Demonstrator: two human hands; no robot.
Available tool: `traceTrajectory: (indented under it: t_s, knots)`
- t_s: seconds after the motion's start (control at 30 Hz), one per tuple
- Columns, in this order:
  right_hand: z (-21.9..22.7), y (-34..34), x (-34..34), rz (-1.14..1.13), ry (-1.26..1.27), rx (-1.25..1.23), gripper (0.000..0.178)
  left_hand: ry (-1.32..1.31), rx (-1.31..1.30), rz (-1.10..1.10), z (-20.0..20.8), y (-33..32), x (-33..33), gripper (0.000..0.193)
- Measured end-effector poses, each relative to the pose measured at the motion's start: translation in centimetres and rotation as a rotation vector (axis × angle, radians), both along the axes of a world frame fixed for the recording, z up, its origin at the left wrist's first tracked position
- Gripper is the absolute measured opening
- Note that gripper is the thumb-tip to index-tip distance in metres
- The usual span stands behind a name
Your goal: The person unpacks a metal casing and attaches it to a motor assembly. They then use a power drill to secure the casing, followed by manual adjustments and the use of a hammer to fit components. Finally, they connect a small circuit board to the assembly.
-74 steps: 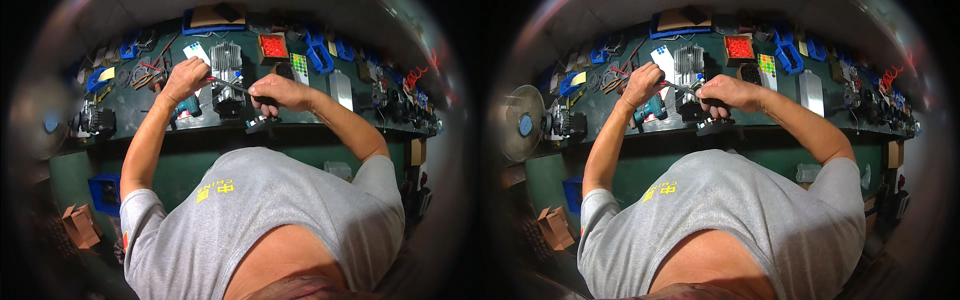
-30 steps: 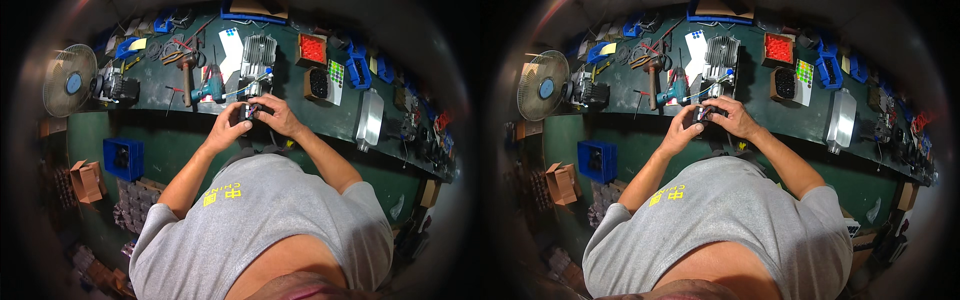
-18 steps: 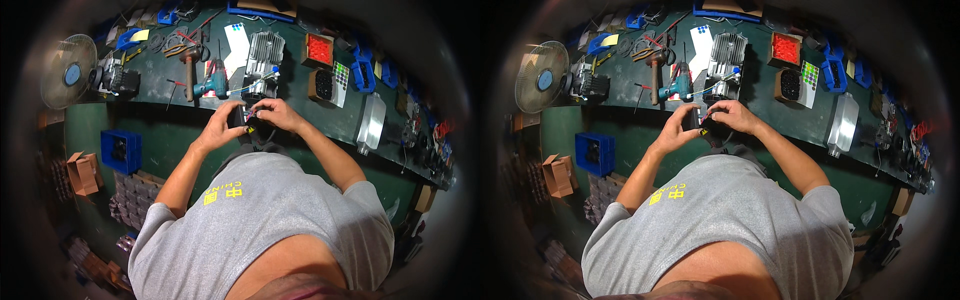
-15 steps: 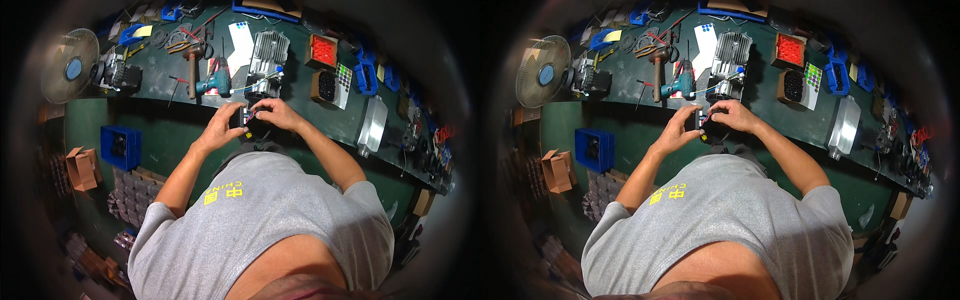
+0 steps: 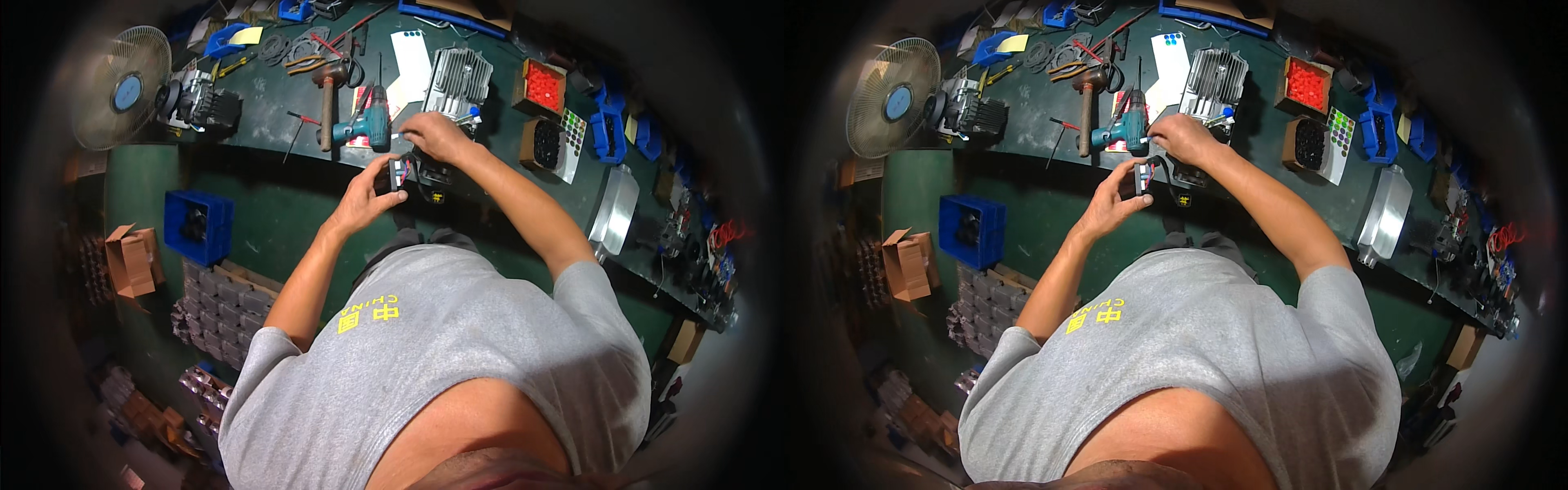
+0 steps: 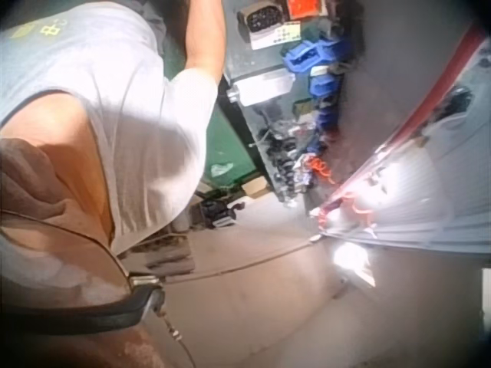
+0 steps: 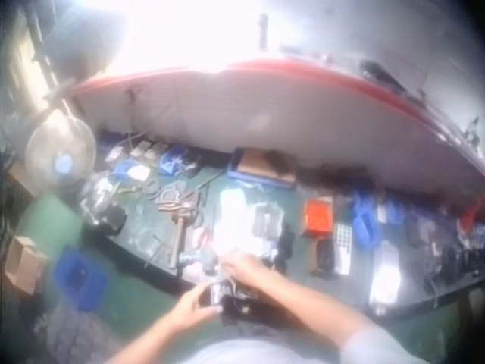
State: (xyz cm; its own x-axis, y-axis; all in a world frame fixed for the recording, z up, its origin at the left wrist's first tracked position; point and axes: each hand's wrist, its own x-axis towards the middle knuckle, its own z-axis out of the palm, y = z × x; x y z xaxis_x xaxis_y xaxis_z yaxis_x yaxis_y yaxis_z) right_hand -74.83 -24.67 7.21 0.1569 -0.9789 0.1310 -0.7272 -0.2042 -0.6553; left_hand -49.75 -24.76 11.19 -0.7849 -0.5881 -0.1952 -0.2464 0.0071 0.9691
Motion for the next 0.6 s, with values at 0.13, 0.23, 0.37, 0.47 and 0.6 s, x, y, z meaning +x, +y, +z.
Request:
traceTrajectory:
  t_s: [0.13,0.23,0.37,0.47,0.6]
  knots:
    - [0.7,0.4,-0.9,-0.175,-0.598,0.140,0.020,-0.072,-0.074,-0.058,0.7,-0.3,-1.5,0.070]
    - [1.3,0.9,-2.3,-0.127,-0.849,0.342,0.021,-0.143,-0.052,-0.114,2.7,-0.6,-3.9,0.070]
    - [2.3,2.1,-4.3,-0.167,-0.898,0.378,0.021,-0.031,-0.334,-0.076,0.8,-2.0,-5.0,0.070]
    - [3.6,2.5,-5.4,-0.162,-0.862,0.438,0.021,0.017,-0.475,-0.087,0.5,-2.5,-5.6,0.069]
    - [3.7,3.0,-6.8,-0.081,-0.773,0.548,0.017,0.054,-0.490,-0.050,0.9,-3.0,-6.5,0.070]
